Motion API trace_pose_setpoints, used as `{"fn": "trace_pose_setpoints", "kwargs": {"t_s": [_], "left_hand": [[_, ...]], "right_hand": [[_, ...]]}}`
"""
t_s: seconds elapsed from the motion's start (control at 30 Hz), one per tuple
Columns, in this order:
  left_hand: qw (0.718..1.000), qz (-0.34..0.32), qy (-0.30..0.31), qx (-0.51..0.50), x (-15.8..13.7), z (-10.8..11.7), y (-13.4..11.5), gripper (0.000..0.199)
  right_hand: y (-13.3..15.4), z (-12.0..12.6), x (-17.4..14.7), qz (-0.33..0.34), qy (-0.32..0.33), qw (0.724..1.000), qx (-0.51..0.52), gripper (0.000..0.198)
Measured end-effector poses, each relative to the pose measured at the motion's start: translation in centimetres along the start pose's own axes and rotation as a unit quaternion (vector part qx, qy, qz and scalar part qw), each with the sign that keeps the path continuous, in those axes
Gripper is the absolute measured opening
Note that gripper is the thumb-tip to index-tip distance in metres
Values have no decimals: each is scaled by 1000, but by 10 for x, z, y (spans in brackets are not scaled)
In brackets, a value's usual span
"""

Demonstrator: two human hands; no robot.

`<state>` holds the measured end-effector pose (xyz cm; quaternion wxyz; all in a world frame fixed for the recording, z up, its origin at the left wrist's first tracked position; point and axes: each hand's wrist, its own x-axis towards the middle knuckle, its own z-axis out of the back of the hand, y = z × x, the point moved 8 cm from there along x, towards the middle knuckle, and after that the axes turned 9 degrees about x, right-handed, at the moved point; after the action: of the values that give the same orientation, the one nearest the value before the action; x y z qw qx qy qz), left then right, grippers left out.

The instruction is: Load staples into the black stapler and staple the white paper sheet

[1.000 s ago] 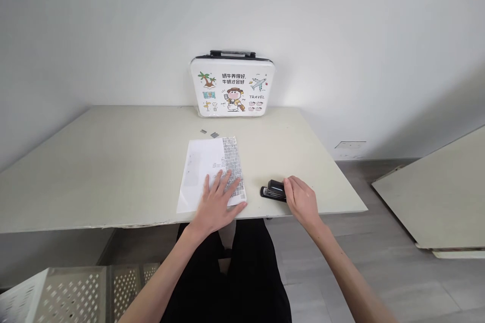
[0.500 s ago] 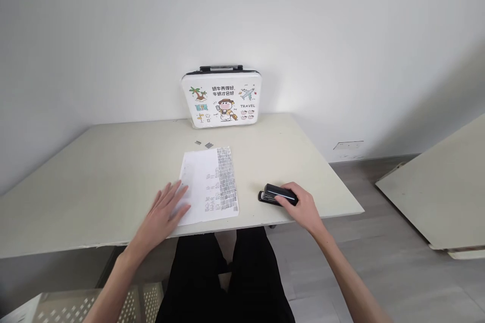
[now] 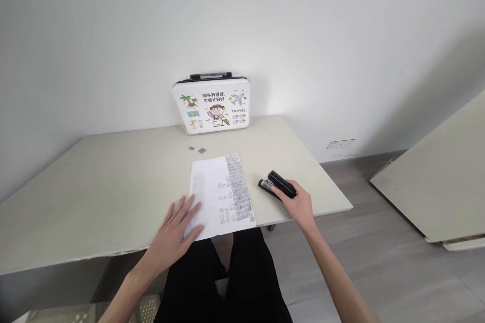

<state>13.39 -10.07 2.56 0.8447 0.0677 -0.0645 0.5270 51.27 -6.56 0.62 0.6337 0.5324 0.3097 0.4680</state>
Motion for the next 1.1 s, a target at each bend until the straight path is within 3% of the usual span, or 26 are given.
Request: {"fn": "trace_pose_setpoints", "kwargs": {"t_s": [0.33, 0.53, 0.67, 0.77, 0.83, 0.93, 1.0, 1.1], "left_hand": [[1000, -24, 12, -15, 79, -20, -63, 64], [999, -27, 12, -27, 123, -35, -105, 65], [999, -22, 7, -48, 156, -44, -141, 68], [997, -2, 8, -80, 173, -44, -154, 70], [993, -1, 8, -119, 172, -41, -148, 69], [981, -50, 10, -185, 145, -35, -118, 68], [975, -54, 11, -213, 117, -32, -81, 66], [972, 9, -16, -235, 79, -26, -16, 59]], "right_hand": [[1, 13, 3, -11, -75, 994, 77, 52], [8, 31, -7, 3, -161, 984, 83, 48], [22, 30, -14, 15, -149, 985, 81, 46], [31, 22, -15, 17, -122, 989, 79, 45], [35, 15, -14, 18, -105, 992, 73, 45], [39, -2, -15, 27, -57, 996, 64, 46], [43, -19, -16, 43, -7, 997, 57, 44], [49, -51, -22, 73, 66, 994, 43, 39]]}}
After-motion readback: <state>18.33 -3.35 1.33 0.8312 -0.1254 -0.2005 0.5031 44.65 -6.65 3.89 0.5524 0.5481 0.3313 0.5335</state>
